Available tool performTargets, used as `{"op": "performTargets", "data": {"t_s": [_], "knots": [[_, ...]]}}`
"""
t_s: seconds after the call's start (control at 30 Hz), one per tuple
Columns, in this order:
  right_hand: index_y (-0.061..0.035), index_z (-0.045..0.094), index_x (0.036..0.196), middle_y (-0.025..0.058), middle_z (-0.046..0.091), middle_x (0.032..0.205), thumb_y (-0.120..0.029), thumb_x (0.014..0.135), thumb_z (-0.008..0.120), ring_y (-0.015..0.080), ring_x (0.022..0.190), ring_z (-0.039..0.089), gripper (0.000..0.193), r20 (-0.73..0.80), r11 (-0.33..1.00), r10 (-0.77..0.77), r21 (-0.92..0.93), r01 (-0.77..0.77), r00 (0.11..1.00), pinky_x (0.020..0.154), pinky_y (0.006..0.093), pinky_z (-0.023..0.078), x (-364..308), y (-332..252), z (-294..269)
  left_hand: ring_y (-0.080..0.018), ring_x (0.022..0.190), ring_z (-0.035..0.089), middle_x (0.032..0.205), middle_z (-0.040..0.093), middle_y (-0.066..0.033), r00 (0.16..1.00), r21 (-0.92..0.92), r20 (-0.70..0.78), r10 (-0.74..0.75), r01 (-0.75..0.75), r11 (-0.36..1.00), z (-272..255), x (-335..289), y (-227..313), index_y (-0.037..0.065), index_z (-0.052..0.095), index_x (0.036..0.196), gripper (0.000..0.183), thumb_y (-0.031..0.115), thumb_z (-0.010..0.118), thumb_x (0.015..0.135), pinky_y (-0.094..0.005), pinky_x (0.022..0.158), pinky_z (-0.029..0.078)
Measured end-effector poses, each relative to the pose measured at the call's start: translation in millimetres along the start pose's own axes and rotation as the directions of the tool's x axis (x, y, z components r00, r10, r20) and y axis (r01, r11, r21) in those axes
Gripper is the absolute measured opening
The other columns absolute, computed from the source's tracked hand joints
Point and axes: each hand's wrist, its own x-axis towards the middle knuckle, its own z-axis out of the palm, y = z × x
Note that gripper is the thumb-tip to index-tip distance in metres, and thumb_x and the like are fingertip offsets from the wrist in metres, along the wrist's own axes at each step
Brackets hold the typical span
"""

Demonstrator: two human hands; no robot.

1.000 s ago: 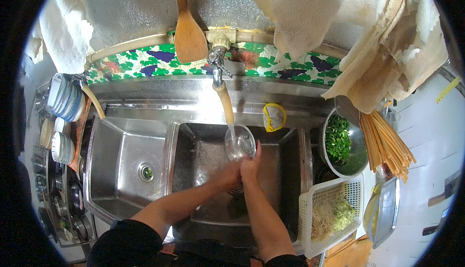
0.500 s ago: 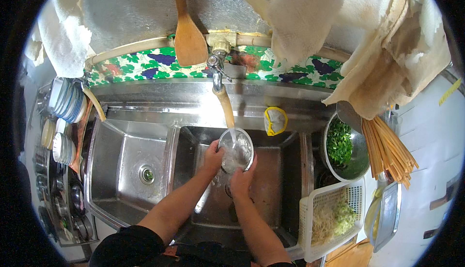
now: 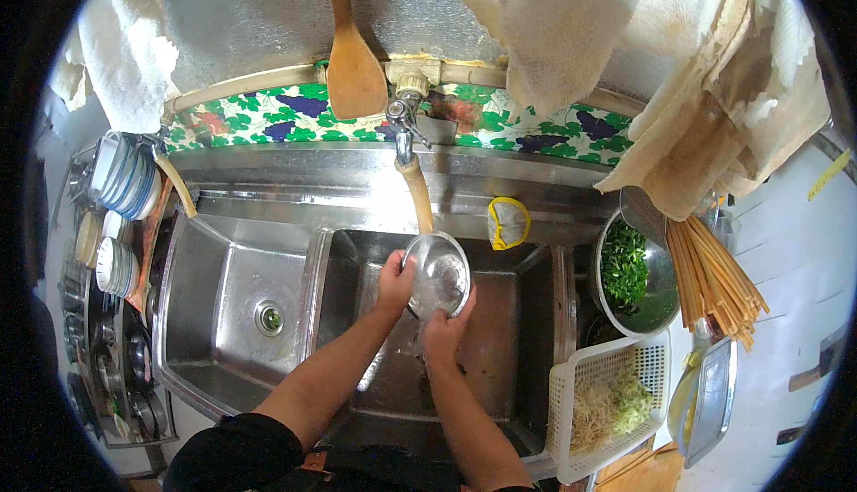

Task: The person stir-fries mixed vegetables in a wok, washes a metal bowl and green vegetables in a sink, then returns to the wok to continue cooking and serves the finished dish into a plate.

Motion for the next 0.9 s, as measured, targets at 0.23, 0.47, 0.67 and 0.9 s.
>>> {"op": "performTargets", "data": {"t_s": [0.23,0.47,0.67,0.9], "knots": [[-0.0017,0.023,0.146,0.0203,0.039,0.140,0.011,0.072,0.041,0.0303,0.130,0.040,0.077,0.006,0.998,0.027,0.049,-0.027,1.000,0.111,0.0368,0.027,0,0,-5,-0.0059,0.079,0.053,0.090,0.059,0.0015,0.996,-0.186,0.056,0.069,-0.058,0.981,4,0,4,0.005,0.058,0.108,0.017,0.002,0.051,0.092,-0.0221,0.072,0.045],[-0.0015,0.024,0.146,0.0226,0.038,0.140,0.011,0.071,0.041,0.0324,0.131,0.039,0.077,-0.026,0.999,-0.045,0.021,0.046,0.999,0.111,0.0386,0.027,0,2,0,-0.0170,0.091,0.058,0.101,0.062,-0.0031,0.992,-0.081,0.062,0.110,-0.105,0.991,7,0,-8,0.006,0.049,0.124,0.043,0.001,0.058,0.082,-0.0313,0.083,0.048],[-0.0004,0.024,0.145,0.0229,0.039,0.138,0.011,0.071,0.041,0.0331,0.129,0.040,0.077,0.017,0.991,-0.096,-0.095,0.097,0.995,0.110,0.0395,0.029,3,2,2,-0.0164,0.094,0.058,0.104,0.061,-0.0073,0.997,0.214,-0.021,0.071,-0.065,0.975,15,1,-14,0.004,0.045,0.121,0.045,0.000,0.063,0.079,-0.0316,0.084,0.047],[-0.0012,0.028,0.143,0.0206,0.043,0.133,0.012,0.071,0.043,0.0300,0.124,0.045,0.075,-0.075,0.994,-0.095,0.044,0.099,0.993,0.107,0.0375,0.032,14,8,-6,-0.0285,0.084,0.065,0.091,0.065,-0.0150,0.987,0.187,0.040,0.154,-0.159,0.969,21,4,0,0.005,0.052,0.111,0.032,0.012,0.065,0.083,-0.0384,0.075,0.049]]}}
